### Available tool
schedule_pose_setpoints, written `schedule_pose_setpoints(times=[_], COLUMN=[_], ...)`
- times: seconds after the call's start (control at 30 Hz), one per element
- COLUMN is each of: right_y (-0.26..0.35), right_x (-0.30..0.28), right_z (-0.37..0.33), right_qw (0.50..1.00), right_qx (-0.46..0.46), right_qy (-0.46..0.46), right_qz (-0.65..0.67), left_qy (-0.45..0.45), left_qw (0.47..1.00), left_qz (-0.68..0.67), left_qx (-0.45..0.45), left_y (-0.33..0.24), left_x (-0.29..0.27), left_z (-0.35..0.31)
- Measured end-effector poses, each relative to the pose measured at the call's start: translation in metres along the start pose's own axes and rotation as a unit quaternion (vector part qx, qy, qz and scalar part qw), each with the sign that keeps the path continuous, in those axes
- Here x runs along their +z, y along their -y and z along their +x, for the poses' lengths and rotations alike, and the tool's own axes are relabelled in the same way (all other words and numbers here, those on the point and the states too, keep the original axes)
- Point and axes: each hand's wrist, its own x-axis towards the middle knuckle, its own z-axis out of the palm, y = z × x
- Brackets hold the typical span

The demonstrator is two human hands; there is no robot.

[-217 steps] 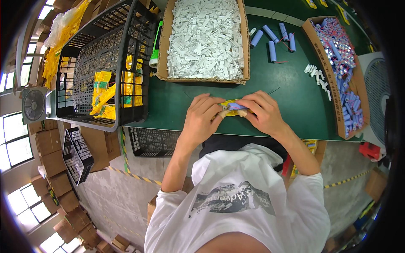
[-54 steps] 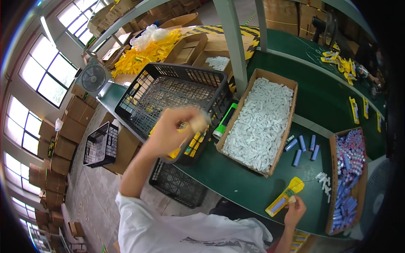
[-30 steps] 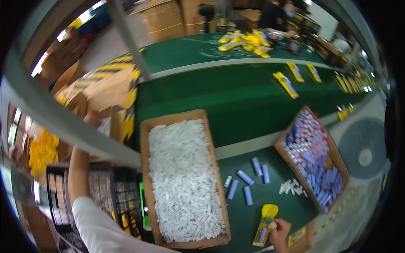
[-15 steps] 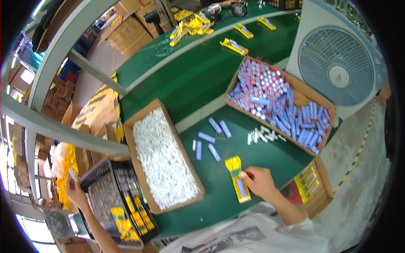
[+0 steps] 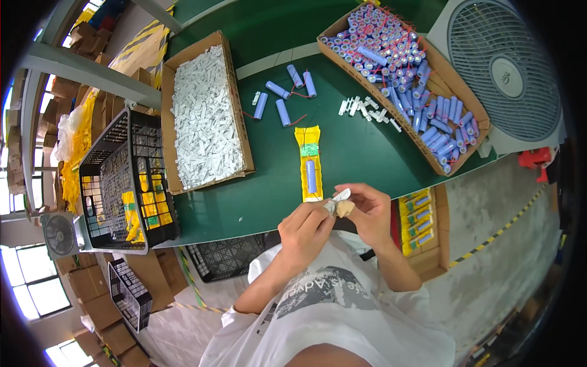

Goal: Insert cylindrical battery cells into plastic battery pack holders on an assembly line.

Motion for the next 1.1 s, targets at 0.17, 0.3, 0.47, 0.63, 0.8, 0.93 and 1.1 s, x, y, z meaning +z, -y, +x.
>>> schedule_pose_setpoints(times=[0.17, 0.3, 0.47, 0.63, 0.8, 0.93, 1.1], right_y=[-0.036, -0.036, -0.045, -0.048, -0.047, -0.056, -0.050], right_x=[-0.021, -0.027, -0.015, -0.005, 0.002, -0.002, -0.007], right_z=[0.010, 0.034, 0.054, 0.066, 0.071, 0.070, 0.075], right_qw=[0.998, 0.996, 0.986, 0.983, 0.988, 0.992, 0.992], right_qx=[0.028, 0.062, 0.102, 0.118, 0.139, 0.127, 0.127], right_qy=[-0.019, -0.055, -0.009, -0.023, -0.014, -0.005, 0.007], right_qz=[0.054, -0.030, -0.130, -0.141, -0.067, -0.020, 0.018], left_qy=[0.016, -0.057, 0.056, 0.091, 0.103, 0.097, 0.088], left_qw=[0.998, 0.968, 0.956, 0.912, 0.870, 0.780, 0.763], left_qz=[-0.068, -0.120, -0.138, -0.279, -0.354, -0.496, -0.534], left_qx=[0.002, -0.211, -0.252, -0.287, -0.326, -0.368, -0.353], left_y=[0.032, 0.069, 0.111, 0.114, 0.116, 0.109, 0.113], left_x=[-0.005, -0.007, 0.017, 0.039, 0.042, 0.038, 0.042], left_z=[0.010, 0.033, 0.044, 0.051, 0.057, 0.057, 0.044])
